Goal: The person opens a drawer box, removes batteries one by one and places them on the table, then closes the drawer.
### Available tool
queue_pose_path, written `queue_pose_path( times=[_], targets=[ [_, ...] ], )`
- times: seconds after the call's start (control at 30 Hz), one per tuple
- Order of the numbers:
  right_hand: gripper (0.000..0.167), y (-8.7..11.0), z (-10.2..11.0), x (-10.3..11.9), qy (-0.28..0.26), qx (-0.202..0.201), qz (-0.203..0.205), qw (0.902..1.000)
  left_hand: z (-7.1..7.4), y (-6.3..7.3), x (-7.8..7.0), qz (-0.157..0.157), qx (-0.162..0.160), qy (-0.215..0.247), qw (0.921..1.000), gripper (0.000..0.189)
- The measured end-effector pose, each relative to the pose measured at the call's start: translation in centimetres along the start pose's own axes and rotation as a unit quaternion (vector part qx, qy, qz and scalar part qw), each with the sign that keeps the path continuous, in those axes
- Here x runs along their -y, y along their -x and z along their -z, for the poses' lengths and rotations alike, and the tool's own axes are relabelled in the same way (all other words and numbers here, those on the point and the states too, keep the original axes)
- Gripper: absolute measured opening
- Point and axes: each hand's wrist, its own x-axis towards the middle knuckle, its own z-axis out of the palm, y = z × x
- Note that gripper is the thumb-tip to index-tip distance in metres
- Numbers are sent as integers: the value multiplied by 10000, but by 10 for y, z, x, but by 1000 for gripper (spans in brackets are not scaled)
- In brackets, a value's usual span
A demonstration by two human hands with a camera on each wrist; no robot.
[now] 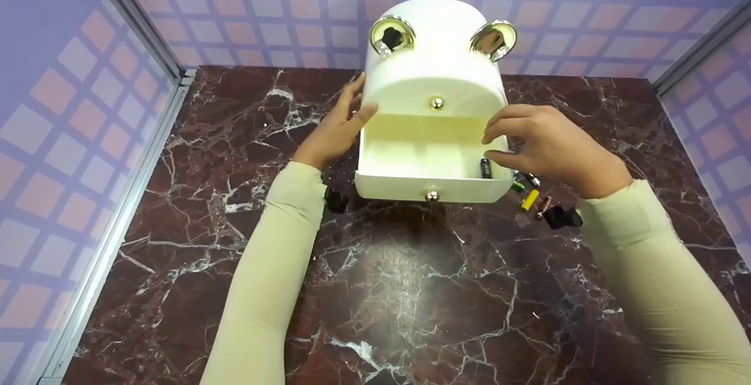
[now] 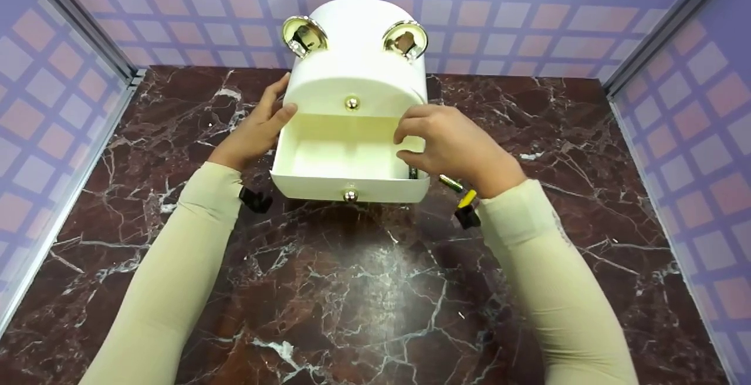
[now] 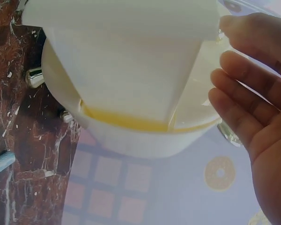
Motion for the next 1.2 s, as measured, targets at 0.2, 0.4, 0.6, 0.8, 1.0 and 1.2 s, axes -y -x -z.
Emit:
queue_pose_path(
  times=[0.2, 0.4, 0.6, 0.8, 1.0, 1.2],
  targets=[
    [17, -12, -4, -2, -26, 799, 35, 9968, -3, -9, 17, -182, -94, 32, 9998, 72],
    [18, -20, -13, 2, -33, 1709, -157, 9852, -3, -7, 18, -163, -100, -185, 9996, 75],
    [17, -29, -21, 4, 106, 2123, -123, 9771, -2, -9, 18, -174, -103, -188, 9996, 77],
    [17, -35, -26, 3, 225, 2610, -371, 9644, -2, -9, 16, -239, -114, -130, 9996, 78],
    [8, -39, -31, 3, 372, 2887, -544, 9551, -2, -9, 16, -227, -117, -120, 9996, 77],
    [19, -42, -33, 5, 544, 3312, -835, 9383, -1, -10, 17, -184, -130, -120, 9997, 76]
  ],
)
